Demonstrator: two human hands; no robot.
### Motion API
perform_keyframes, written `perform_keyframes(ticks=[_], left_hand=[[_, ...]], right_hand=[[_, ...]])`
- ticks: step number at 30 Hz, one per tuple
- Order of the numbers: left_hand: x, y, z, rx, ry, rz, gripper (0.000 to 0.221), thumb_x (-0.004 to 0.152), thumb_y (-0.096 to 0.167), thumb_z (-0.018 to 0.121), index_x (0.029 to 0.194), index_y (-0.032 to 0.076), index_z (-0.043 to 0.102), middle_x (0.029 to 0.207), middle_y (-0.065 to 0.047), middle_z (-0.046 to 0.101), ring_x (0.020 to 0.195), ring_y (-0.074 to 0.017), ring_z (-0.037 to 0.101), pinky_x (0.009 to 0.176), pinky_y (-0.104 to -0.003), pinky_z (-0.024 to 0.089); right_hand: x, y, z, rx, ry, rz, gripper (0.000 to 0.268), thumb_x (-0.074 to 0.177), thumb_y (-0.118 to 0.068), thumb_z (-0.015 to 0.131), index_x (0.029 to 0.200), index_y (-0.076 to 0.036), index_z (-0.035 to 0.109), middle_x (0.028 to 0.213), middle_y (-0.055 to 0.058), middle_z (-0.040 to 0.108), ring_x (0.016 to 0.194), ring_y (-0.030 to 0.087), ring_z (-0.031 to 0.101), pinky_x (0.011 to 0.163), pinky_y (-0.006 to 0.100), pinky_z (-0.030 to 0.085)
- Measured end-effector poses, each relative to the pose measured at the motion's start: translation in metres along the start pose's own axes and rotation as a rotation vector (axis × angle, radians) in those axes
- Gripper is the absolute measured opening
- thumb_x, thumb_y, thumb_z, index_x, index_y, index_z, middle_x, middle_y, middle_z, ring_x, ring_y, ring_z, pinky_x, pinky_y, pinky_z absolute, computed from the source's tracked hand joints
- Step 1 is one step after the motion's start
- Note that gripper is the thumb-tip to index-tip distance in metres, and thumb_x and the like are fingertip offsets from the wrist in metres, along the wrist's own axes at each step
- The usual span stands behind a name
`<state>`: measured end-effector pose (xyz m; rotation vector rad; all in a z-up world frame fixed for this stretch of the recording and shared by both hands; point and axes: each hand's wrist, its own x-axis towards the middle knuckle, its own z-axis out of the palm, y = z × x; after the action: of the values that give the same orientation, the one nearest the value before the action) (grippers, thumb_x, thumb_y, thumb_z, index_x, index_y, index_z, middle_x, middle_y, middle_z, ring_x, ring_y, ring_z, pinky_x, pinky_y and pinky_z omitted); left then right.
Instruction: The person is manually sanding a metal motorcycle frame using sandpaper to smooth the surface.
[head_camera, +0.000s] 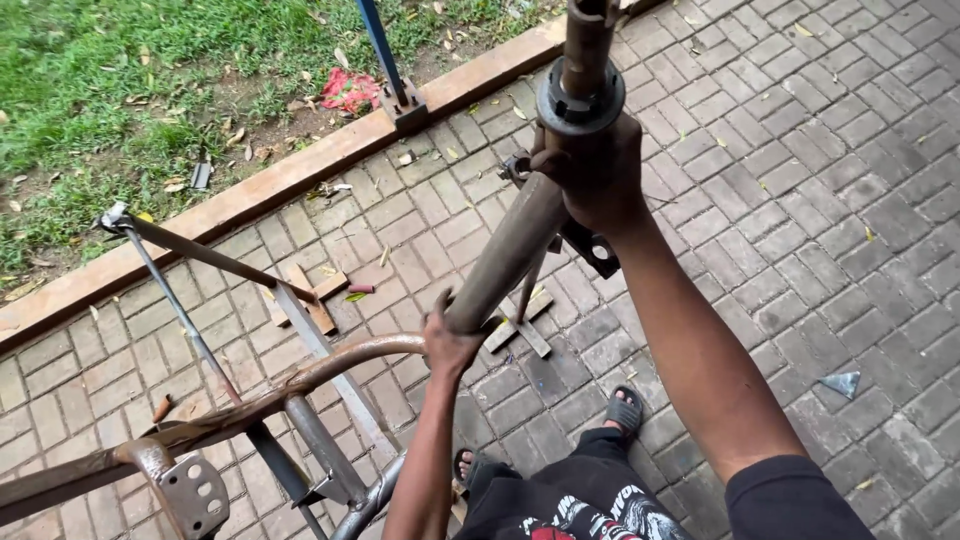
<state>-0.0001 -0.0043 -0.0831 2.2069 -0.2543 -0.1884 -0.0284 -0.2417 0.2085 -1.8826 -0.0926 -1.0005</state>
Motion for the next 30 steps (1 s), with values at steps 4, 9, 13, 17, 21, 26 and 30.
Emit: perform_keyframes(ticks=[4,9,13,17,21,26,30], left_hand=[[0.015,0.167,-0.031,-0.114,0.073,0.514,0.108,0.053,0.051,0.093,0.142,0.003,0.052,0.129,-0.016,0.068,0.122,-0.0342,0.065,0.114,-0.05,0.04],[0.019,0.259,-0.021,-0.152,0.334,0.676,0.064,0.084,0.034,0.067,0.141,0.01,0.05,0.125,-0.013,0.071,0.112,-0.0356,0.071,0.091,-0.044,0.057],[0.006,0.158,-0.005,-0.125,0.465,0.664,0.07,0.077,0.043,0.084,0.128,0.0,0.061,0.117,-0.014,0.072,0.104,-0.0315,0.073,0.092,-0.041,0.058],[-0.019,-0.002,0.022,0.047,0.454,0.278,0.071,0.064,0.033,0.094,0.121,0.004,0.066,0.107,-0.011,0.074,0.093,-0.0269,0.072,0.087,-0.037,0.058],[-0.016,0.034,0.002,-0.023,0.208,0.018,0.079,0.063,0.04,0.094,0.128,0.009,0.064,0.115,-0.014,0.073,0.103,-0.0315,0.07,0.085,-0.046,0.061],[0.017,0.196,-0.038,-0.172,0.093,0.64,0.105,0.058,0.067,0.088,0.138,0.007,0.055,0.127,-0.015,0.072,0.11,-0.0316,0.073,0.096,-0.043,0.058],[0.023,0.199,-0.033,-0.181,0.094,0.797,0.112,0.06,0.073,0.089,0.145,0.014,0.047,0.136,-0.01,0.069,0.117,-0.0314,0.075,0.094,-0.044,0.062]], right_hand=[[0.0,-0.003,-0.002,0.029,-0.053,-0.086,0.055,0.096,-0.045,0.067,0.085,0.006,0.053,0.078,0.014,0.058,0.075,0.02,0.055,0.07,0.033,0.047],[-0.004,0.009,-0.006,0.088,-0.076,-0.059,0.048,0.096,-0.041,0.072,0.092,0.006,0.062,0.085,0.012,0.065,0.083,0.022,0.064,0.083,0.036,0.056],[-0.007,0.014,-0.001,0.222,-0.042,0.073,0.045,0.091,-0.035,0.078,0.099,0.004,0.057,0.086,0.012,0.059,0.079,0.02,0.058,0.073,0.032,0.05],[-0.007,0.01,-0.001,0.21,-0.019,0.06,0.04,0.092,-0.025,0.08,0.103,0.007,0.058,0.083,0.013,0.057,0.077,0.021,0.056,0.069,0.034,0.05],[-0.006,0.004,-0.003,0.148,-0.032,0.017,0.047,0.095,-0.037,0.075,0.1,0.007,0.059,0.085,0.013,0.061,0.078,0.023,0.06,0.07,0.034,0.053],[-0.01,0.013,-0.002,0.239,-0.032,0.006,0.057,0.091,-0.048,0.077,0.082,0.001,0.05,0.083,0.012,0.053,0.078,0.021,0.052,0.071,0.034,0.041],[-0.012,0.013,-0.003,0.262,-0.037,0.047,0.058,0.092,-0.048,0.077,0.097,0.005,0.055,0.088,0.015,0.057,0.081,0.022,0.056,0.074,0.034,0.044]])
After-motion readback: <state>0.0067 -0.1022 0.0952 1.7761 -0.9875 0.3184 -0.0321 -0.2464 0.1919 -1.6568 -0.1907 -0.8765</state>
